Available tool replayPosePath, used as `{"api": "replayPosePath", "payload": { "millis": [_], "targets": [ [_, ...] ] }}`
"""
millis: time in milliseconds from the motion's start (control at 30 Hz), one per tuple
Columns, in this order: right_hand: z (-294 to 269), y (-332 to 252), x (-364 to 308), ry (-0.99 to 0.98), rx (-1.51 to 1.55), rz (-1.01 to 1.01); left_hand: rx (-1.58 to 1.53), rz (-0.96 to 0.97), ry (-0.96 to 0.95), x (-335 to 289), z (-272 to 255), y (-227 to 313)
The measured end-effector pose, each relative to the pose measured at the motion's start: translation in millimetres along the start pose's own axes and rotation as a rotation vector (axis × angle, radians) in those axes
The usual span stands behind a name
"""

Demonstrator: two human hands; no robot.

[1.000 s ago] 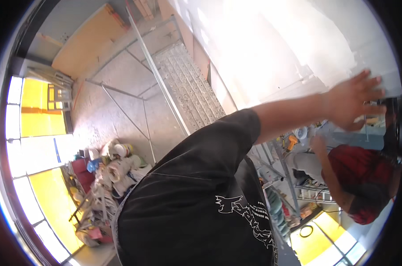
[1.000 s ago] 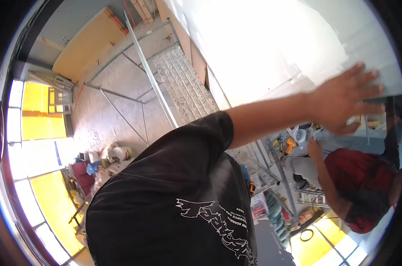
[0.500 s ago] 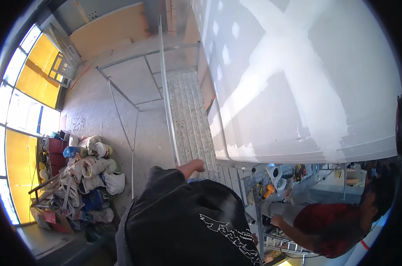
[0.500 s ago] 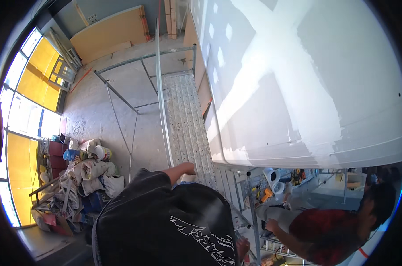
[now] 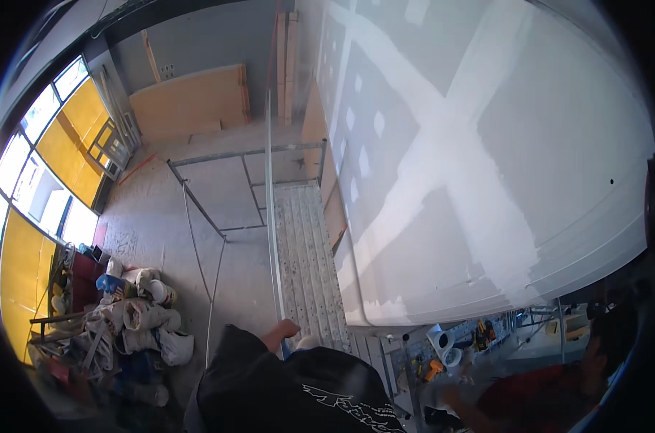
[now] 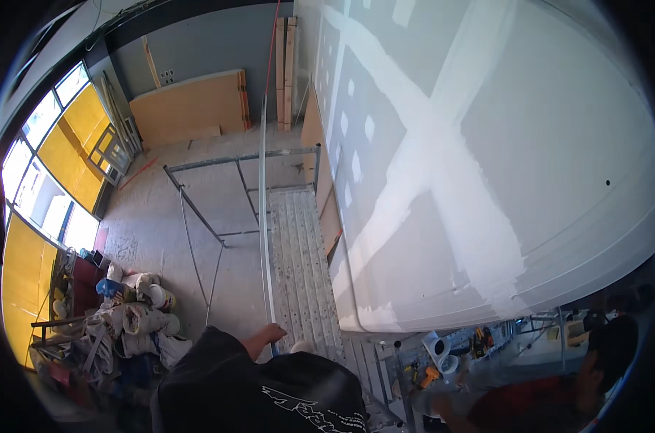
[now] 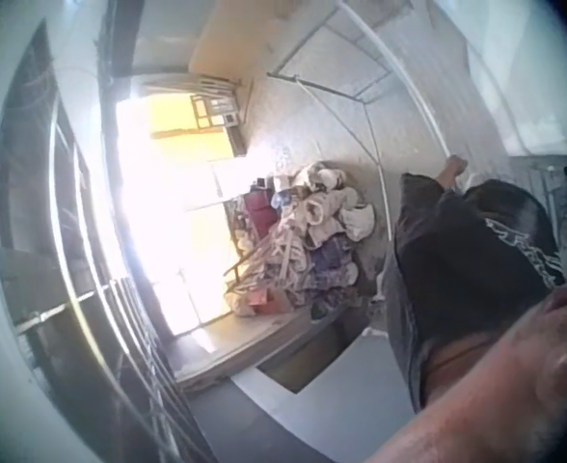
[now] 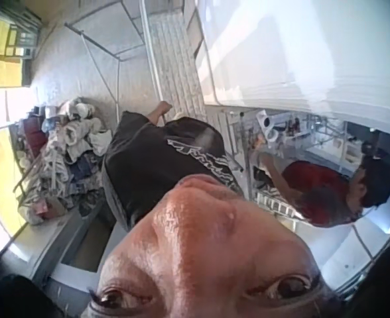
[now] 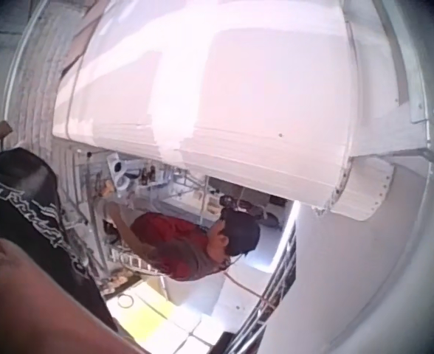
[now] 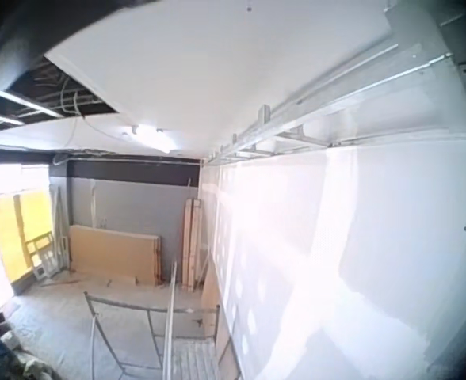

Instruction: The person uses tin snips to cut a metal ceiling panel and positions it into a ceiling grid. They mark the panel with a pencil and adjust its placement while another worker assists nearby. The person repeatedly aligns and trims the panel to fit the ceiling framework.

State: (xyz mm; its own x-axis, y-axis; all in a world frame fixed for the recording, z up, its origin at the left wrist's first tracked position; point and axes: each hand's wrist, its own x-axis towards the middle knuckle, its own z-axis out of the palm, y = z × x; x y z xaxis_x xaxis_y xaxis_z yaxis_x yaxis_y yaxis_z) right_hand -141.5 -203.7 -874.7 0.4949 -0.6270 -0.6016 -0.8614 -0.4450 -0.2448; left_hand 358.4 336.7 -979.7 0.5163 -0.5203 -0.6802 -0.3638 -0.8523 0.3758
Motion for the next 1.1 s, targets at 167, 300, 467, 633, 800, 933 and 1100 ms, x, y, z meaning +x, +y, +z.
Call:
{"api": "replayPosePath", "payload": {
  "millis": [167,300,467,633,800,933,1100],
  "targets": [
    [-3,-35,-31,0.069,0.261,0.118,-0.282,-0.071,0.092,5,-24,31],
    [1,-42,-45,0.103,0.329,0.161,-0.288,0.007,0.107,15,-33,35],
    [-3,-49,-61,0.145,0.354,0.183,-0.196,0.013,0.076,23,-20,17],
    [-2,-49,-76,0.171,0.369,0.209,-0.008,0.055,-0.041,5,-13,8],
    [18,-38,-92,0.193,0.406,0.229,0.065,0.053,-0.099,12,-6,6],
    [25,-52,-107,0.180,0.435,0.241,0.115,0.149,-0.090,11,1,-5],
    [39,-64,-116,0.182,0.469,0.270,0.418,0.356,-0.122,40,-10,7]
  ]
}}
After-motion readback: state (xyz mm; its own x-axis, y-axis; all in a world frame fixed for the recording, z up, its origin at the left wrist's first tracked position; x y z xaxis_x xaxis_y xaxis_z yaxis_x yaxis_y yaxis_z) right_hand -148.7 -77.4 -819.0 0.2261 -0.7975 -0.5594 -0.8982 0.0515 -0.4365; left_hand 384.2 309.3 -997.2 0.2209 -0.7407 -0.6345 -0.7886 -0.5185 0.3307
